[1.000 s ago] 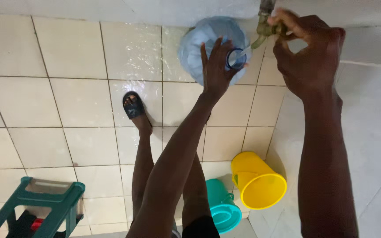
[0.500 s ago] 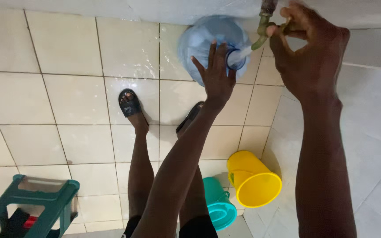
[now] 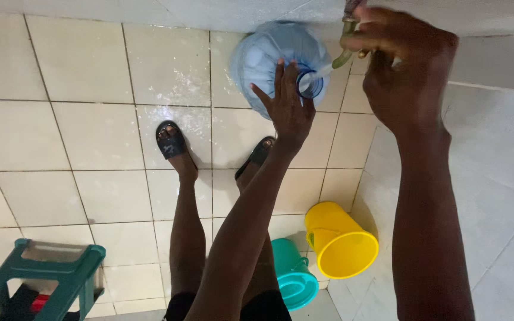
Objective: The person scrubs a large plastic water jug with a soapy cloth, rotating it to clean multiple sides. They then rinse the jug under a wall tap and place it on the floor.
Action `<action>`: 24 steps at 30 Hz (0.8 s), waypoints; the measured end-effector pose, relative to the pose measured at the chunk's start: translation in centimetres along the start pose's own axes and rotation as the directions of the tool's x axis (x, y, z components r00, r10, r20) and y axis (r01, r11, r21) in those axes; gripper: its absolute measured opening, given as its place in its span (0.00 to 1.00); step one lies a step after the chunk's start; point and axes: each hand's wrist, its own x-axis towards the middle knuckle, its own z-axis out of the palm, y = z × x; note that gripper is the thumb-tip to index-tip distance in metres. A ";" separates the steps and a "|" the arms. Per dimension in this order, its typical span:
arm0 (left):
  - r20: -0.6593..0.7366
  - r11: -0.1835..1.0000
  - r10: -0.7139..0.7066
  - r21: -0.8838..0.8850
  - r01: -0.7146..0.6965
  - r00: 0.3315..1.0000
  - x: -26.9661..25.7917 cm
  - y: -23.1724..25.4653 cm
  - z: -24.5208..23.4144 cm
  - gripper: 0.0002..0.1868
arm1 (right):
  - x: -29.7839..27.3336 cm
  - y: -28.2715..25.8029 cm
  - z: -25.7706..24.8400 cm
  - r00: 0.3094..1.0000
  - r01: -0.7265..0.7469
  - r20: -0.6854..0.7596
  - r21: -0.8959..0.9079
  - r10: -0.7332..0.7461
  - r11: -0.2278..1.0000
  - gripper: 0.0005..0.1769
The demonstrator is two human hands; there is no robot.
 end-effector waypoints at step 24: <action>0.203 0.994 -0.048 0.101 0.028 0.978 0.3 -0.5 -2.1 0.38 | -3.8 13.1 14.6 0.811 -0.147 0.428 0.809 0.400 -0.569 0.04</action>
